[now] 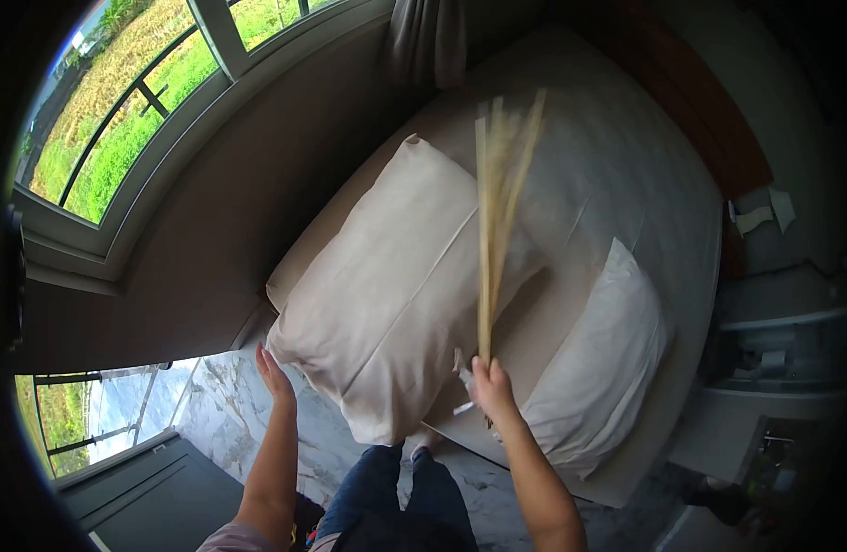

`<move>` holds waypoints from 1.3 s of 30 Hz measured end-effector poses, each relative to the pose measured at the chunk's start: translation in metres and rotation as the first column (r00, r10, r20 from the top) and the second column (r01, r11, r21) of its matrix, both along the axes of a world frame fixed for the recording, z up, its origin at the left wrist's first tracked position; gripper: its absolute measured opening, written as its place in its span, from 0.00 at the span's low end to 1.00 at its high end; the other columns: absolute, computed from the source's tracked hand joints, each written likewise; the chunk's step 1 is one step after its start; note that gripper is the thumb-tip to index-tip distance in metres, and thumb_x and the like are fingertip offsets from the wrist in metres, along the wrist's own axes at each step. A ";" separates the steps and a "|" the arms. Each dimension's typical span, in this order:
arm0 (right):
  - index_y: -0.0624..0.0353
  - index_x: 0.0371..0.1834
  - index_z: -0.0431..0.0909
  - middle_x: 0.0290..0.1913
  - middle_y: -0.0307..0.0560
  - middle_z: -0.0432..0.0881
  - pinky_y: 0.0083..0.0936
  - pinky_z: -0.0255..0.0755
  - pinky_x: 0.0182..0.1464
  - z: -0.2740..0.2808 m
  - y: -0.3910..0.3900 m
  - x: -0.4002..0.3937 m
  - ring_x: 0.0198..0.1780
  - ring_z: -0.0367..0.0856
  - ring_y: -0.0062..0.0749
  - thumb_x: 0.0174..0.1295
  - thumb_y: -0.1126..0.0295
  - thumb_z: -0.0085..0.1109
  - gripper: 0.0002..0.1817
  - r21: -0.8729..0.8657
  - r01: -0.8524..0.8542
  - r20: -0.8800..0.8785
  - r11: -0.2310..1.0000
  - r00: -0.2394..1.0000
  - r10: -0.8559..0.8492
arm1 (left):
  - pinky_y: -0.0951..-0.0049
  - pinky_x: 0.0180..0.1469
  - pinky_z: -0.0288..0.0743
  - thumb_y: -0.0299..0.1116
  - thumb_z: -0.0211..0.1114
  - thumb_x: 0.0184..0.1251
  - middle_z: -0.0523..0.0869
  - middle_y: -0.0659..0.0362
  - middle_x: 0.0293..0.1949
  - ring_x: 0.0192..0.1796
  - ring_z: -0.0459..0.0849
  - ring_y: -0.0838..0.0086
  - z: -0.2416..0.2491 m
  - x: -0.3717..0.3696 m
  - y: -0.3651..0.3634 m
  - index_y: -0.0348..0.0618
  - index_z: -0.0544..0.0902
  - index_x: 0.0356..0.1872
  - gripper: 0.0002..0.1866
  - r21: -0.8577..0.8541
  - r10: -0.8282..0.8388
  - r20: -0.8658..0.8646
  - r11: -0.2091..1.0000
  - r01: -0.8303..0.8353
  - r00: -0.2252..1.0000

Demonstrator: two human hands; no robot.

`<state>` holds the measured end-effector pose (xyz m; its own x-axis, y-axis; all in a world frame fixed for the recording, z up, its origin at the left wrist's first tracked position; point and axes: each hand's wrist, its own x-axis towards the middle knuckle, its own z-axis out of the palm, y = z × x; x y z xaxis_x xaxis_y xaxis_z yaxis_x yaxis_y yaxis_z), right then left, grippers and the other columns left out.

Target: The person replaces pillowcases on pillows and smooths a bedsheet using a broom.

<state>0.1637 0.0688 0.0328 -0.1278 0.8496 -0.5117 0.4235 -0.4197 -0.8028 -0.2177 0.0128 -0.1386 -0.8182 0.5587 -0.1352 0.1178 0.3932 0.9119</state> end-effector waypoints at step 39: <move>0.56 0.29 0.65 0.22 0.30 0.62 0.12 0.53 0.24 0.010 -0.138 0.122 0.22 0.57 0.13 0.65 0.62 0.47 0.11 0.331 0.457 -0.351 0.826 0.872 -0.342 | 0.58 0.50 0.64 0.28 0.69 0.32 0.76 0.61 0.29 0.41 0.74 0.61 0.279 0.140 0.000 0.47 0.74 0.29 0.17 -0.181 -0.436 -0.891 0.596 0.782 0.125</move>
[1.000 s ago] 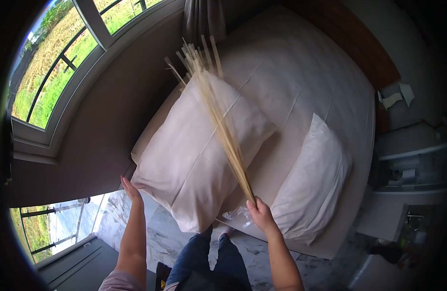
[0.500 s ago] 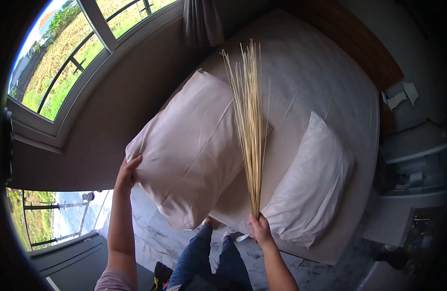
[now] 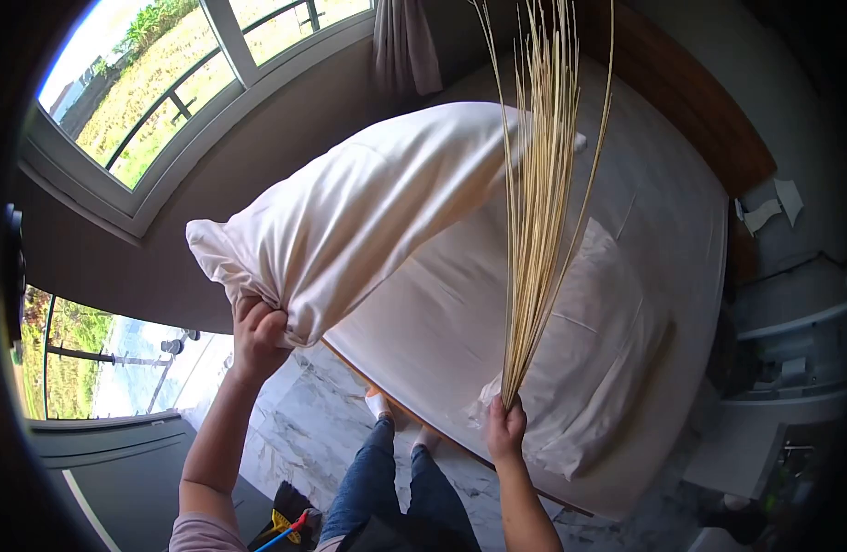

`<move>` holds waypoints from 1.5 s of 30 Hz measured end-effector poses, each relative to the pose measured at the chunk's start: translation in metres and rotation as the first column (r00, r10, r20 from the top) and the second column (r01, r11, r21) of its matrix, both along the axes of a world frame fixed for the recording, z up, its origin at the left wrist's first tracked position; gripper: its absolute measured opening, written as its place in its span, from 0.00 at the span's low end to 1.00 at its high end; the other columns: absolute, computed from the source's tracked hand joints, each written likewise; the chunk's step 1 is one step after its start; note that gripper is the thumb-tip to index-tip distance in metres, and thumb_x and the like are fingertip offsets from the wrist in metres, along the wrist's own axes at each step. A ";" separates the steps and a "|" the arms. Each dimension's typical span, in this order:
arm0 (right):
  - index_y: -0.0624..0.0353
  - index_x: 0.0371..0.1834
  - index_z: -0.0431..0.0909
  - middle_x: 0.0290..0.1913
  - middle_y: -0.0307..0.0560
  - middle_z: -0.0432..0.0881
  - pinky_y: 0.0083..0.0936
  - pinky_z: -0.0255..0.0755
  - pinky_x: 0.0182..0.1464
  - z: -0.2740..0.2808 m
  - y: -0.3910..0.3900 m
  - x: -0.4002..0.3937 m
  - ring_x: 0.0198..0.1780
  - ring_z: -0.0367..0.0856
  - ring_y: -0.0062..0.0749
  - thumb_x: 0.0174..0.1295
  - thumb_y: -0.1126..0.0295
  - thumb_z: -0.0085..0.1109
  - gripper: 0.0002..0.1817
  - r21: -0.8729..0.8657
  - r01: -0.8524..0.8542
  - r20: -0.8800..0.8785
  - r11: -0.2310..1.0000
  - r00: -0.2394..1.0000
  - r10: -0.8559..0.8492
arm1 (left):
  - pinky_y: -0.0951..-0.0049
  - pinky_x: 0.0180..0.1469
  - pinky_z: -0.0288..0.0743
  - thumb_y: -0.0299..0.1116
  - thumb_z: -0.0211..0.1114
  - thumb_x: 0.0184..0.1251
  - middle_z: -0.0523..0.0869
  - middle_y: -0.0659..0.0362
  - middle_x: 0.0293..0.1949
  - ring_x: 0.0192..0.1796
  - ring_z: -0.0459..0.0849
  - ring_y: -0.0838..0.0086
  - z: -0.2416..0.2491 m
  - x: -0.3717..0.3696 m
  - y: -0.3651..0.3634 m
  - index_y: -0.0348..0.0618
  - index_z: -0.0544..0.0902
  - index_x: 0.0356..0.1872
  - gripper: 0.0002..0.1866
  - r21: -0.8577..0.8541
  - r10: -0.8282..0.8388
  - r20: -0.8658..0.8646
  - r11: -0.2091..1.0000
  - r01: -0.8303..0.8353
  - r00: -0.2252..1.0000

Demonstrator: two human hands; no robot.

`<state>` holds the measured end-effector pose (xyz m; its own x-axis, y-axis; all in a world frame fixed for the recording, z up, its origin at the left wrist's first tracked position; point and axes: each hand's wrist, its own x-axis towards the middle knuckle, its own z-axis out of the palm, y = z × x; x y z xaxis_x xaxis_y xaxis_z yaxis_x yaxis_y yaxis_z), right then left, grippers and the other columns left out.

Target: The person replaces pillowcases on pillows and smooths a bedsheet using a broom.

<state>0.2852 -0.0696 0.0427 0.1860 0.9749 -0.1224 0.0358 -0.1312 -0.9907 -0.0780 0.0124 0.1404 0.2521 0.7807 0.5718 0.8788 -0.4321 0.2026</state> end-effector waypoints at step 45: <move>0.69 0.39 0.69 0.31 0.60 0.77 0.36 0.72 0.29 0.071 0.225 -0.119 0.28 0.79 0.46 0.64 0.62 0.41 0.17 -0.755 -0.089 0.568 0.650 0.407 0.715 | 0.54 0.55 0.58 0.43 0.68 0.53 0.71 0.63 0.52 0.57 0.67 0.67 -0.292 -0.039 -0.122 0.63 0.56 0.60 0.35 -0.769 0.719 0.181 0.529 0.359 -0.671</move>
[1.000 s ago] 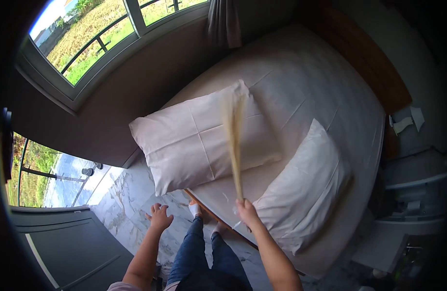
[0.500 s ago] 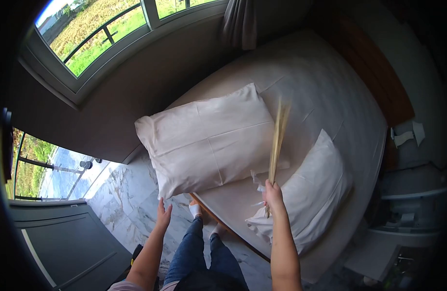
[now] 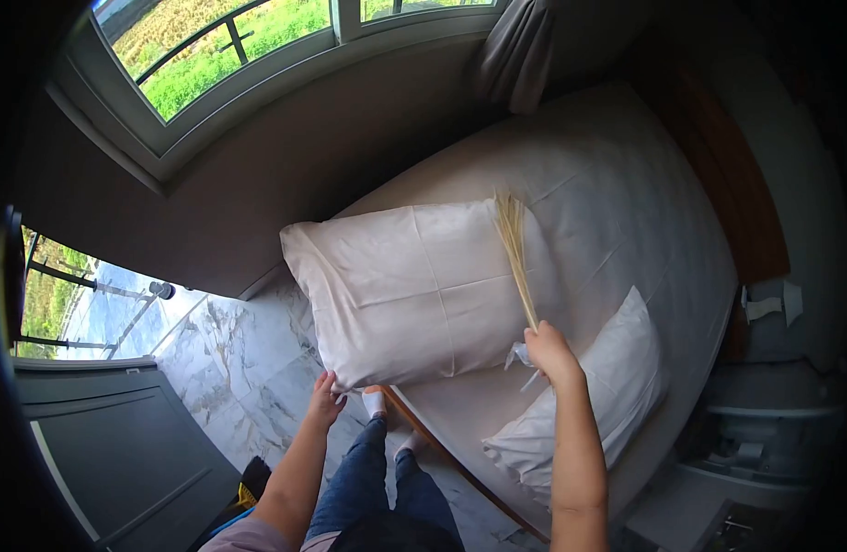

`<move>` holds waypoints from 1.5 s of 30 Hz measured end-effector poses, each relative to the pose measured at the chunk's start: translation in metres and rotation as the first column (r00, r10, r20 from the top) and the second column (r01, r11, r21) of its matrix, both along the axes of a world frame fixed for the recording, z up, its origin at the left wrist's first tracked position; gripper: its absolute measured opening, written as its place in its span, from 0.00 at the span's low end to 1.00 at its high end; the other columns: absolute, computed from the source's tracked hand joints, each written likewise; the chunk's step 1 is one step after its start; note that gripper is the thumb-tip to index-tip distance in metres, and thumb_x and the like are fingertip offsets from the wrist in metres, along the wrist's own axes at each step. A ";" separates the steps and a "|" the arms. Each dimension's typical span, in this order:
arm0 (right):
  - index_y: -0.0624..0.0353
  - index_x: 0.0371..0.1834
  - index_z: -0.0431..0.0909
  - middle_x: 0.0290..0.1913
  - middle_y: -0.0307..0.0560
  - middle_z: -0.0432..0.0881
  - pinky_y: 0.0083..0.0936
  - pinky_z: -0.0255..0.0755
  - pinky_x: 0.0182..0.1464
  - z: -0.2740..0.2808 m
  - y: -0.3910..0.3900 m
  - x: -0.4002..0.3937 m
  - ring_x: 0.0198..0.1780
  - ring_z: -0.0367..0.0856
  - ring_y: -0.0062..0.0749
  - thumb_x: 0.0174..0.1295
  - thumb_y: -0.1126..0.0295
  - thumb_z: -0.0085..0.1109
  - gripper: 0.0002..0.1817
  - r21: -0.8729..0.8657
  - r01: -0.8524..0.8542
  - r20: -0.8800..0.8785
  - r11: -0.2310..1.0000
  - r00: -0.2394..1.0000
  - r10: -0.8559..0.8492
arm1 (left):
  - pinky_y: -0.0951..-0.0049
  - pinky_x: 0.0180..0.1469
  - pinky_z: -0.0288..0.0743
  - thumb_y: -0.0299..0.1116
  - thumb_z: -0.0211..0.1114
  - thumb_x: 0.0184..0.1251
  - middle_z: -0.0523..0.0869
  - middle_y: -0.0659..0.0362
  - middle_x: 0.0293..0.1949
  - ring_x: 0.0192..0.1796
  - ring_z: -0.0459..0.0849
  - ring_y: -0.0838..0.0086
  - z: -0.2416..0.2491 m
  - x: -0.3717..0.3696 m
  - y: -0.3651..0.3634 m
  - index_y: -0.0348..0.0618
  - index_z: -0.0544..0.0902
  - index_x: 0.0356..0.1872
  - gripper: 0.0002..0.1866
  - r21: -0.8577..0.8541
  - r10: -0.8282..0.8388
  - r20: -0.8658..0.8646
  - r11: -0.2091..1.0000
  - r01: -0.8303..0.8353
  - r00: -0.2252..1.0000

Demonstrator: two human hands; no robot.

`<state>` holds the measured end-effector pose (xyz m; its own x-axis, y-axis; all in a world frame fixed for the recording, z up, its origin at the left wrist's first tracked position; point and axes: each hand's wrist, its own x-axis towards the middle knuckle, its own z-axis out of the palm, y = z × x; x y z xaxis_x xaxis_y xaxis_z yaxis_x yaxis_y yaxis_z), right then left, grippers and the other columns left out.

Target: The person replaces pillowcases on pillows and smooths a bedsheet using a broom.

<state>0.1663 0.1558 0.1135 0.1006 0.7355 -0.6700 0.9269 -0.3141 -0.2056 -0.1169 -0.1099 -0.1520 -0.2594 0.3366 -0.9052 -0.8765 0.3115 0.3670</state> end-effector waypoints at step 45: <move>0.62 0.35 0.67 0.28 0.64 0.77 0.47 0.67 0.34 -0.148 -0.277 0.096 0.35 0.75 0.61 0.62 0.56 0.46 0.17 -0.099 -0.494 -0.272 0.864 0.848 0.454 | 0.47 0.63 0.47 0.64 0.41 0.61 0.49 0.54 0.68 0.68 0.53 0.64 -0.013 0.066 -0.107 0.59 0.50 0.68 0.37 -0.395 0.250 -0.310 0.844 -0.363 0.917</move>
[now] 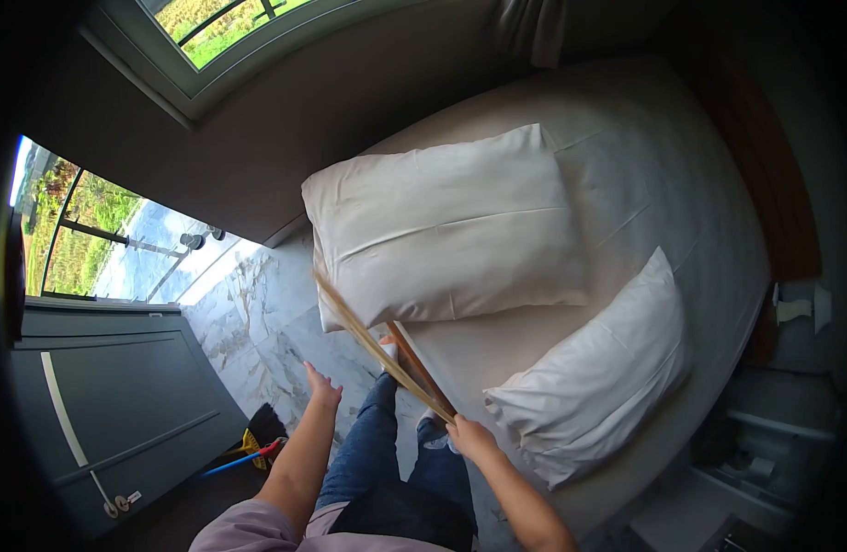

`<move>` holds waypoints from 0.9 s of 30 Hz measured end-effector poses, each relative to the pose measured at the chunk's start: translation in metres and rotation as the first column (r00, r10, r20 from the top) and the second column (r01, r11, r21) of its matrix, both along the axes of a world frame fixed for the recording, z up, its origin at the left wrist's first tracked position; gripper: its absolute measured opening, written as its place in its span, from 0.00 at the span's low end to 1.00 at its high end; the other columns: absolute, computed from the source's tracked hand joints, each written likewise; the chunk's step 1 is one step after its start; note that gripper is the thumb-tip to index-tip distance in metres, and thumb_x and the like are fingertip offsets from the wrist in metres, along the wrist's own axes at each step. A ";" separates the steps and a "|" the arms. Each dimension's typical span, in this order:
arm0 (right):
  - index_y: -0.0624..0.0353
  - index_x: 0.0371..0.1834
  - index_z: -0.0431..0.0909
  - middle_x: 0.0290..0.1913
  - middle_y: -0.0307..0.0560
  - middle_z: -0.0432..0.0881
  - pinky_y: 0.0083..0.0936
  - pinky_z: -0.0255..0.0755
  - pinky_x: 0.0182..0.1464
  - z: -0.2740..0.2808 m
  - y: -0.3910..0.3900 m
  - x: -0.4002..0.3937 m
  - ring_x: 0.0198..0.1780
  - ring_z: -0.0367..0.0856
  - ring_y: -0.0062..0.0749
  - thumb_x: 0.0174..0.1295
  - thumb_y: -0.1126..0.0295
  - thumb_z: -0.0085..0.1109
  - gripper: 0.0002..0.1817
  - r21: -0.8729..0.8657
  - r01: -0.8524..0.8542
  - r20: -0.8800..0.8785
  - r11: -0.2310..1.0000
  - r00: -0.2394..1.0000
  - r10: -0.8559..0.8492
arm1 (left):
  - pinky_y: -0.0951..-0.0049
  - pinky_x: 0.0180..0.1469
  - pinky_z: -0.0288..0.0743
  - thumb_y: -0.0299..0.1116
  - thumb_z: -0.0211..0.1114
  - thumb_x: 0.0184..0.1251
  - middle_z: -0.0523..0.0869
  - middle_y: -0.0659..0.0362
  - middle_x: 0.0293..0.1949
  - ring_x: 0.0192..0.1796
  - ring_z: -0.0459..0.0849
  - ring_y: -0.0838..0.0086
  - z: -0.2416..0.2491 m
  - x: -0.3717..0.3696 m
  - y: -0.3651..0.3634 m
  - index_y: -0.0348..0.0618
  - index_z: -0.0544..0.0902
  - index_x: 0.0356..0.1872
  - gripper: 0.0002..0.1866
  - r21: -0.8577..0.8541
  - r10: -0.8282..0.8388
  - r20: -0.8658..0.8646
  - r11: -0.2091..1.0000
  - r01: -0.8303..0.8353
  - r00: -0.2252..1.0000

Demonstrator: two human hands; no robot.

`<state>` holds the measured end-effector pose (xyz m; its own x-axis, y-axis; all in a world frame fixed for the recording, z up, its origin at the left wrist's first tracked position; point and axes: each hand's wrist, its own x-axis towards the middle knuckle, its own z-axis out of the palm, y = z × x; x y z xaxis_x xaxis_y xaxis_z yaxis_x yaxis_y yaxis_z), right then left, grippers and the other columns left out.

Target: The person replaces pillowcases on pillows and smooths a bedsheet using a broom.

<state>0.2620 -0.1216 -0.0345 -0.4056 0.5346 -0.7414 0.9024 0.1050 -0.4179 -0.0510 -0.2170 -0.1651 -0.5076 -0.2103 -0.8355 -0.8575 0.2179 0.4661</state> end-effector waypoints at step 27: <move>0.66 0.36 0.69 0.35 0.68 0.76 0.47 0.68 0.43 -0.088 -0.196 0.132 0.40 0.75 0.61 0.62 0.52 0.44 0.22 -0.033 0.257 -0.052 0.966 0.965 -0.258 | 0.61 0.66 0.46 0.52 0.43 0.68 0.41 0.49 0.67 0.68 0.46 0.58 0.020 0.169 -0.166 0.54 0.54 0.67 0.29 -0.285 -0.554 -0.483 0.832 0.476 0.678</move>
